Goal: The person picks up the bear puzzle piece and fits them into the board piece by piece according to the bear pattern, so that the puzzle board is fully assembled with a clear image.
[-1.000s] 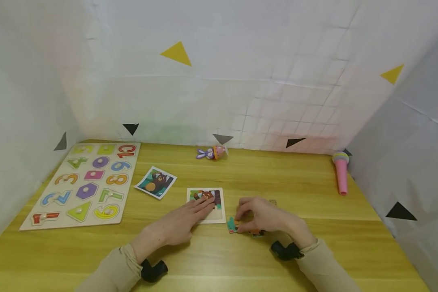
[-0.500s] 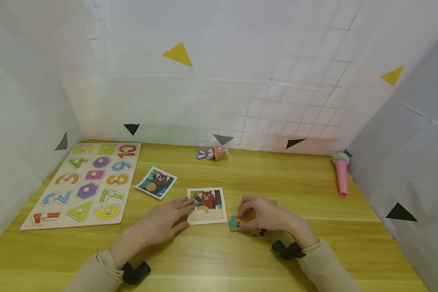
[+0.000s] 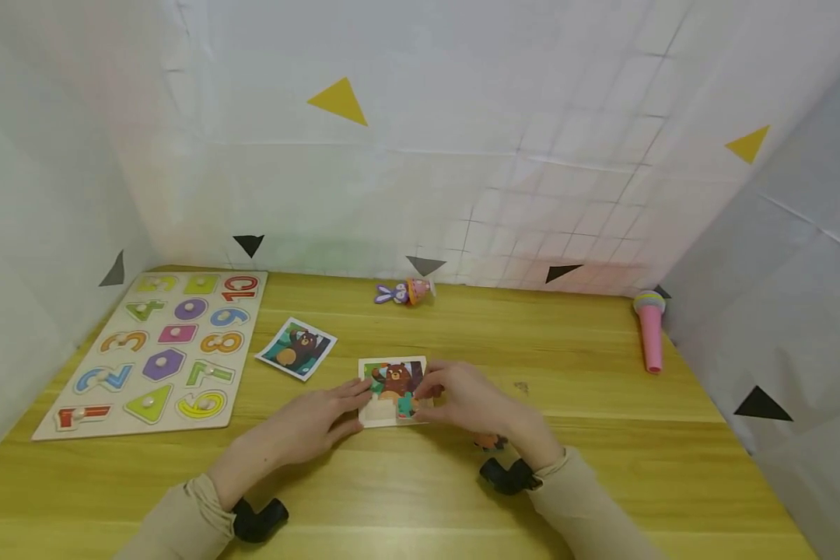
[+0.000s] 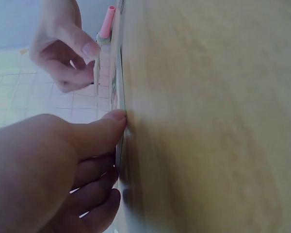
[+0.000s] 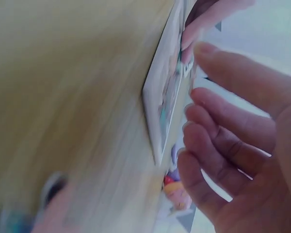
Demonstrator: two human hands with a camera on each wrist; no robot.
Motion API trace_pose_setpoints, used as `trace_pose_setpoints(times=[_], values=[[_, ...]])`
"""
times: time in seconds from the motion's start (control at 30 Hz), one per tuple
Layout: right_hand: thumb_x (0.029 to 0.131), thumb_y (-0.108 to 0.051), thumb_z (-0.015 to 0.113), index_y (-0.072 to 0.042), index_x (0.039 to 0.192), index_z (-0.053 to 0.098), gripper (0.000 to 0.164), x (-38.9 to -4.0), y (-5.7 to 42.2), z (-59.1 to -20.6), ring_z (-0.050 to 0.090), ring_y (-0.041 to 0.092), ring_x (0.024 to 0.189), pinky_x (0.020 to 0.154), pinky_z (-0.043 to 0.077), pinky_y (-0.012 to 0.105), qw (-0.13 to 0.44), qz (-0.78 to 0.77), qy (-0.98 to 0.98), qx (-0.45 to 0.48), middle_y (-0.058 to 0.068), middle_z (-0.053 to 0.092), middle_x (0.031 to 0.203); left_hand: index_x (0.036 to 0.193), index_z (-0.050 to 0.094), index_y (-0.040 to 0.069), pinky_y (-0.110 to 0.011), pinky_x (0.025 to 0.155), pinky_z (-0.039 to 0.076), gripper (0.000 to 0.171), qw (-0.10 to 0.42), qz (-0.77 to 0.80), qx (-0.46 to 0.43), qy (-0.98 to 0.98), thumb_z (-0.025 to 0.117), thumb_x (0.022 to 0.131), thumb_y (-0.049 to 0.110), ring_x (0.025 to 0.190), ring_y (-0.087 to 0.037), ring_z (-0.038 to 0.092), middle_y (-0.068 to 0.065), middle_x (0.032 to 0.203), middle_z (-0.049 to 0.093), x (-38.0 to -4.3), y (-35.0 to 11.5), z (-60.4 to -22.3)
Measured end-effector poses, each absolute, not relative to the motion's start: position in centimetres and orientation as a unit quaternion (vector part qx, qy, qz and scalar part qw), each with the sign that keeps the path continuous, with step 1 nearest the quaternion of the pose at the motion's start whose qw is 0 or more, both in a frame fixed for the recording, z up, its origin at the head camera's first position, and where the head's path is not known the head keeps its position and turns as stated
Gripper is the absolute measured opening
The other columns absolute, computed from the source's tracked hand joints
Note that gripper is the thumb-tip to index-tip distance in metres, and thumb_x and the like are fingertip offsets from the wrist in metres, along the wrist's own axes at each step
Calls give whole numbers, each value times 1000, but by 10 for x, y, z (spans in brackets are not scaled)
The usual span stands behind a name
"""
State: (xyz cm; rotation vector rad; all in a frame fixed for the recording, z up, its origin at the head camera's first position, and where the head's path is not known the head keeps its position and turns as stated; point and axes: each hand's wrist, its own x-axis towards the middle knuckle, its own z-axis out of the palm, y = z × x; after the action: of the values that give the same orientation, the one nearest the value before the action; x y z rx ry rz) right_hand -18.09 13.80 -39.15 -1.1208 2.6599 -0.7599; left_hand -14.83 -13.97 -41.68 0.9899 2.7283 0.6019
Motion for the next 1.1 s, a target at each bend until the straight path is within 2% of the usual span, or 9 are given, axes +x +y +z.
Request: trace_pose_setpoints(times=[0.17, 0.43, 0.53, 0.63, 0.73, 1.1], values=[[86, -28, 80, -11, 97, 78, 20, -183, 120, -392, 59, 10, 78, 70, 50, 22, 80, -243, 888, -381, -3, 63, 92, 145, 52, 5, -49, 110, 42, 48, 93, 212, 329, 916, 57, 103, 26, 141, -31, 43, -10, 157, 41, -149, -139, -416], [85, -25, 82, -8, 94, 77, 20, -187, 99, -397, 61, 10, 81, 73, 51, 21, 70, -225, 887, -398, -2, 63, 92, 145, 52, 5, -49, 111, 42, 48, 93, 220, 332, 913, 58, 103, 27, 142, -30, 43, -11, 157, 40, -150, -138, -416], [84, -23, 82, -8, 93, 77, 19, -188, 95, -400, 62, 9, 81, 73, 51, 20, 67, -226, 885, -401, -2, 63, 91, 149, 46, 4, -48, 107, 46, 54, 89, 221, 324, 916, 58, 103, 28, 133, -30, 54, -13, 151, 49, -150, -139, -416], [84, -21, 82, -8, 92, 76, 17, -188, 94, -402, 61, 9, 80, 72, 51, 19, 67, -236, 883, -399, -2, 62, 91, 152, 40, 4, -46, 99, 52, 59, 82, 221, 321, 917, 59, 102, 28, 116, -27, 65, -14, 138, 61, -149, -139, -416], [84, -21, 82, -8, 92, 76, 16, -187, 94, -403, 60, 9, 79, 72, 50, 19, 68, -248, 880, -399, -2, 62, 91, 153, 38, 4, -44, 93, 55, 60, 75, 219, 324, 917, 60, 102, 28, 105, -24, 69, -12, 127, 68, -149, -140, -416], [86, -25, 81, -9, 93, 76, 18, -189, 94, -406, 58, 8, 78, 70, 49, 19, 69, -250, 880, -398, -2, 62, 92, 153, 36, 2, -48, 100, 51, 60, 77, 215, 331, 915, 57, 103, 27, 121, -33, 63, -22, 144, 54, -148, -141, -416]])
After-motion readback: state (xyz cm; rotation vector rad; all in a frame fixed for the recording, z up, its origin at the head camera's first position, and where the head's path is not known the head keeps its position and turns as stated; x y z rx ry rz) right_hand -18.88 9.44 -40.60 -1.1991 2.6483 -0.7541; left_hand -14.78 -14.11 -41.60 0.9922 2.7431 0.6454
